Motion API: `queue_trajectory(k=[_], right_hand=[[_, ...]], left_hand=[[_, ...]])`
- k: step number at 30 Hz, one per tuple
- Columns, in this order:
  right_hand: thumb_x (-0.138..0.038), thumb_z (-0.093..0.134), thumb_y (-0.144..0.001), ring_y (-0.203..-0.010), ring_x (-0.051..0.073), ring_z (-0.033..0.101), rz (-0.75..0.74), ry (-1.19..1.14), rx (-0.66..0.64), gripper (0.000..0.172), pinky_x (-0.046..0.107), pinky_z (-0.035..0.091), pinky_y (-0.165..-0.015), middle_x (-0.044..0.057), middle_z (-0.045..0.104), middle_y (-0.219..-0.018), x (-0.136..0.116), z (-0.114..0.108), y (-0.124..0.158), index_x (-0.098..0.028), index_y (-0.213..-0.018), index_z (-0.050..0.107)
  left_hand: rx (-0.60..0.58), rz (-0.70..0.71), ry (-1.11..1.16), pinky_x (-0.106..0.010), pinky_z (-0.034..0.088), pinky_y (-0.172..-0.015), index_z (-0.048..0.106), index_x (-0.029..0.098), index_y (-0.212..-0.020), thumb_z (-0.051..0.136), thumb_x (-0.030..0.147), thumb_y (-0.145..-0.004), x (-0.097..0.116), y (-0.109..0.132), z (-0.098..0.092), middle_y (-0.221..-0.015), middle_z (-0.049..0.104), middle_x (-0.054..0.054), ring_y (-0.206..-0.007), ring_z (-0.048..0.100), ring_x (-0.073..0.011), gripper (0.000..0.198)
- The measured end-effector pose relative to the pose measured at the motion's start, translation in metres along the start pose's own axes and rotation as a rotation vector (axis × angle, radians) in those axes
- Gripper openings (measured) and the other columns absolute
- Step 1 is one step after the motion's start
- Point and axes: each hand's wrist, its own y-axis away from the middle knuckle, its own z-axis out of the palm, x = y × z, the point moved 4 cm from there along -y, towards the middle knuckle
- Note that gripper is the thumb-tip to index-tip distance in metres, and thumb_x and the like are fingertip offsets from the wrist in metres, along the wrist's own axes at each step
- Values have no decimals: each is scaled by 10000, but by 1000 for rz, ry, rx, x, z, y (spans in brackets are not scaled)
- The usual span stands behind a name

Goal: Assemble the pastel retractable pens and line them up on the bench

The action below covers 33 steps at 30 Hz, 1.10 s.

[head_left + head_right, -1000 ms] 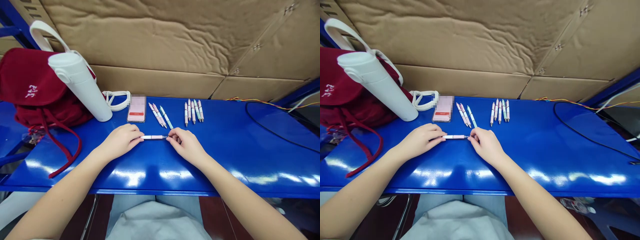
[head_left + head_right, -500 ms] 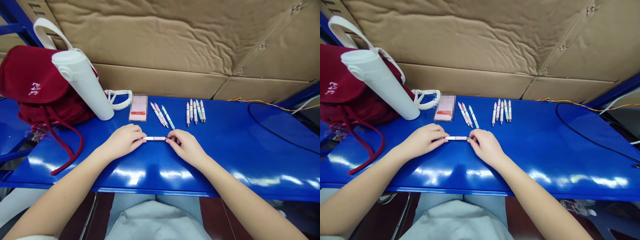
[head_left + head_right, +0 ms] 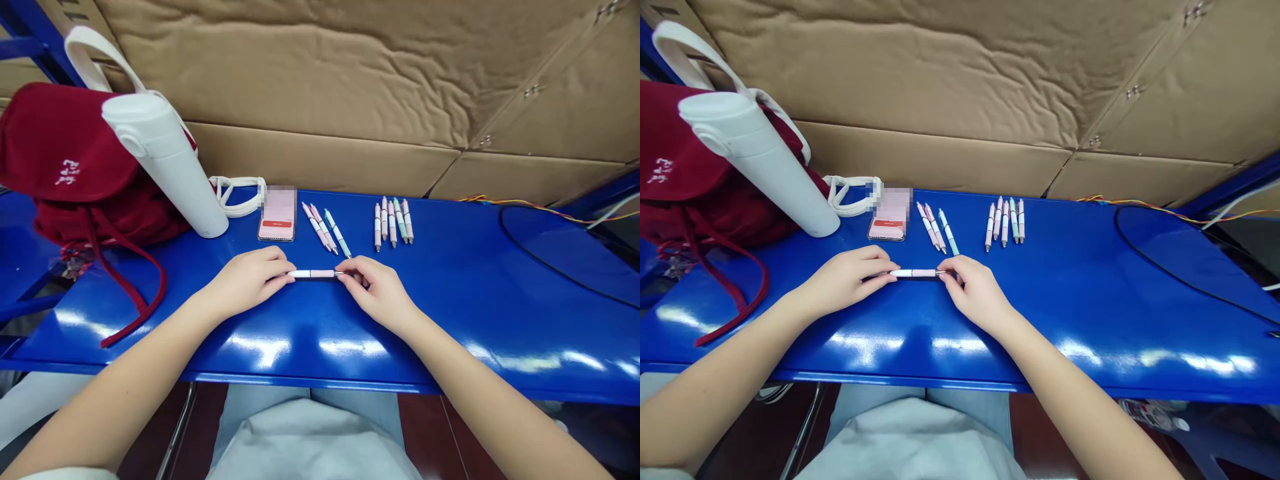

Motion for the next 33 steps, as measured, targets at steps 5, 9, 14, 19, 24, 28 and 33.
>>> queue_trajectory(k=[5,9,14,19,24,28,33], right_hand=[[-282,452,-897,-718,168,601,2,-3,-11,181,279,468,-657,37,653,-811,-1,-2,-1,-203,-893,615],[-264,432,-907,-758,176,608,-24,18,-39,187,288,467,-697,42,655,-823,-1,-1,-1,-199,-867,603],[-255,426,-910,-784,176,602,-52,42,-60,190,286,455,-718,45,649,-829,-2,-1,-1,-193,-861,599],[-247,362,-930,-758,179,586,-61,74,-158,249,290,433,-697,44,646,-804,0,3,-2,-189,-830,583],[-260,346,-940,-708,166,579,-33,69,-126,293,277,406,-689,24,626,-704,3,3,-2,-188,-788,586],[-297,362,-941,-696,157,567,-41,63,-171,289,272,394,-677,23,627,-735,2,3,-1,-189,-808,595],[-295,411,-924,-748,170,572,-60,81,-211,217,289,397,-714,41,645,-831,0,2,0,-185,-902,597]], left_hand=[[38,3,28,-250,471,-714,651,200,-1000,415,352,-922,3,-1,-2,-941,601,-50,-819,579,-147,291],[43,14,32,-254,469,-723,651,203,-992,417,349,-922,3,-1,-2,-937,601,-50,-821,578,-150,285],[51,29,23,-261,465,-738,651,203,-1003,438,327,-918,2,-1,-1,-935,594,-51,-830,567,-153,262],[90,57,19,-279,465,-765,655,197,-1019,424,316,-927,3,-1,-2,-953,593,-65,-855,555,-161,276],[112,67,41,-277,471,-762,656,182,-1011,427,310,-926,5,-2,-3,-934,597,-65,-841,562,-160,276],[106,57,52,-271,471,-768,651,183,-1023,433,313,-925,4,-2,0,-942,598,-60,-853,565,-156,272],[113,60,55,-276,474,-773,652,185,-1024,433,316,-924,2,-1,1,-948,598,-60,-857,564,-158,274]])
